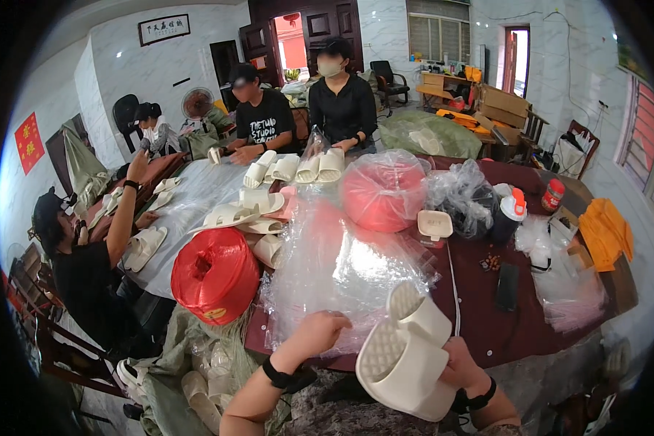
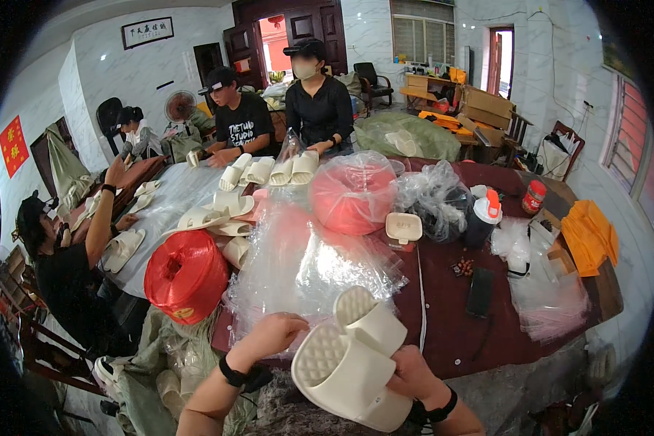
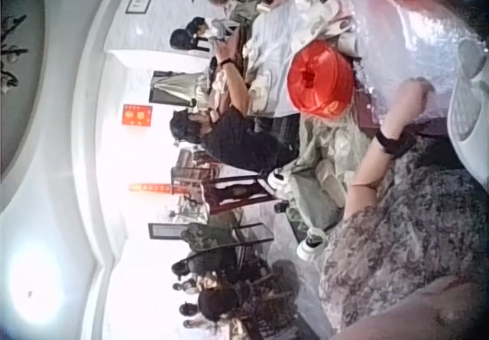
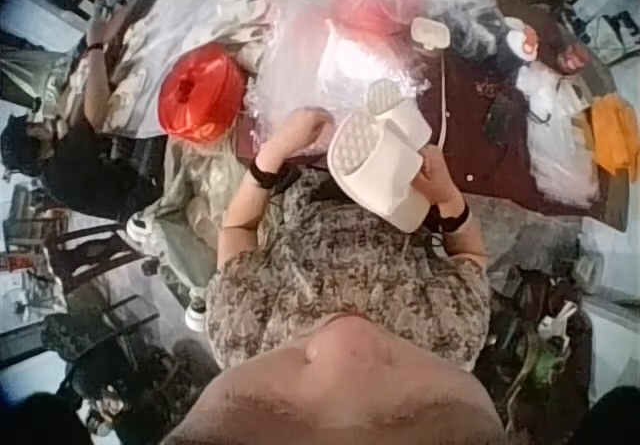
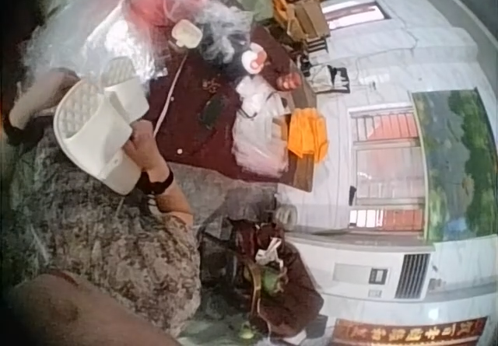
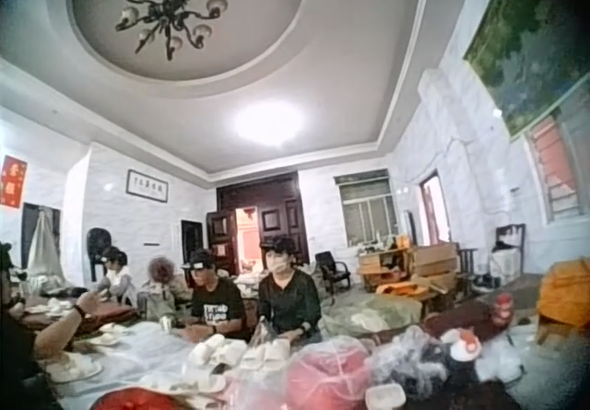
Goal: Packaging pairs of white slippers into clear plastic bags.
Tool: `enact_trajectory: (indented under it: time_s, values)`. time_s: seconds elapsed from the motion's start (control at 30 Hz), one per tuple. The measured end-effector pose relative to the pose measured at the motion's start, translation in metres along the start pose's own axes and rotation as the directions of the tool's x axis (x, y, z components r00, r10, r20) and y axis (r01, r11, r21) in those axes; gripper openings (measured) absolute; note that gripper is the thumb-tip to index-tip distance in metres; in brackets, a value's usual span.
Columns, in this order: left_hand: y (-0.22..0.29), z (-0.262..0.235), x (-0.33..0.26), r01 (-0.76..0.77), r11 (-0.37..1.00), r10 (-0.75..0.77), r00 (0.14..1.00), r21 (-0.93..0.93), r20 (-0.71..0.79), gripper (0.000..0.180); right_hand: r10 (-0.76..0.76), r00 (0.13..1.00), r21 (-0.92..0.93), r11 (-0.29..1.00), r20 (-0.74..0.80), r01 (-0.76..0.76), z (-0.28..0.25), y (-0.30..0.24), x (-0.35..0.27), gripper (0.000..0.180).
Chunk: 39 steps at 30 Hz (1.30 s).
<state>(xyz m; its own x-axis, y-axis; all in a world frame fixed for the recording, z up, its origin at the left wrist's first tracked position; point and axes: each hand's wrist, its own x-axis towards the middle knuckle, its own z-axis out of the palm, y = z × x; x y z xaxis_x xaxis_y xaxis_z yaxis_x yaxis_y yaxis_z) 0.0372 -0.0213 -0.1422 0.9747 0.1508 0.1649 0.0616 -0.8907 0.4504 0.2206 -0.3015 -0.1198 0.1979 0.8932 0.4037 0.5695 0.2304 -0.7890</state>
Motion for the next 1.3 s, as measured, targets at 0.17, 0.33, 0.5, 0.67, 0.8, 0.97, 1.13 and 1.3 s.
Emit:
enact_trajectory:
  time_s: [0.17, 0.33, 0.5, 0.67, 0.8, 0.97, 1.13, 1.3]
  values:
    - [-0.01, -0.043, -0.037, 0.104, 0.994, -0.087, 0.946, -0.04, 0.311, 0.029, 0.135, 0.958, 0.264, 0.962, -0.254, -0.065, -0.018, 0.001, -0.011, 0.015]
    - [-0.007, -0.079, -0.058, 0.424, 0.889, -0.346, 0.869, -0.172, 0.354, 0.072, 0.249, 0.899, 0.431, 0.899, -0.361, -0.076, -0.023, 0.015, -0.009, 0.015]
    - [0.004, -0.053, -0.02, 0.53, 0.738, -0.515, 0.843, 0.418, -0.159, 0.097, 0.299, 0.802, 0.487, 0.873, -0.518, -0.012, -0.012, 0.027, -0.004, 0.018]
    - [-0.013, -0.015, 0.005, 0.452, 0.768, -0.425, 0.89, 0.454, -0.166, 0.077, 0.273, 0.788, 0.438, 0.899, -0.551, -0.005, -0.015, 0.021, -0.009, 0.019]
    - [-0.035, -0.002, 0.014, 0.146, 0.866, -0.209, 0.974, 0.478, 0.082, 0.046, 0.285, 0.745, 0.431, 0.902, -0.603, 0.003, -0.022, 0.027, -0.016, 0.022]
    - [-0.021, -0.046, 0.04, -0.392, 0.683, 0.153, 0.902, 0.616, 0.403, 0.036, 0.305, 0.719, 0.408, 0.912, -0.624, -0.033, -0.027, 0.031, -0.014, 0.023]
    - [-0.033, -0.089, 0.098, -0.51, 0.523, 0.157, 0.845, 0.683, 0.511, 0.035, 0.26, 0.772, 0.405, 0.914, -0.581, -0.003, -0.017, 0.043, -0.02, 0.024]
    - [-0.041, -0.043, 0.109, 0.148, 0.907, -0.243, 0.949, 0.395, 0.202, 0.065, 0.209, 0.864, 0.407, 0.913, -0.458, -0.005, 0.0, 0.044, -0.01, 0.023]
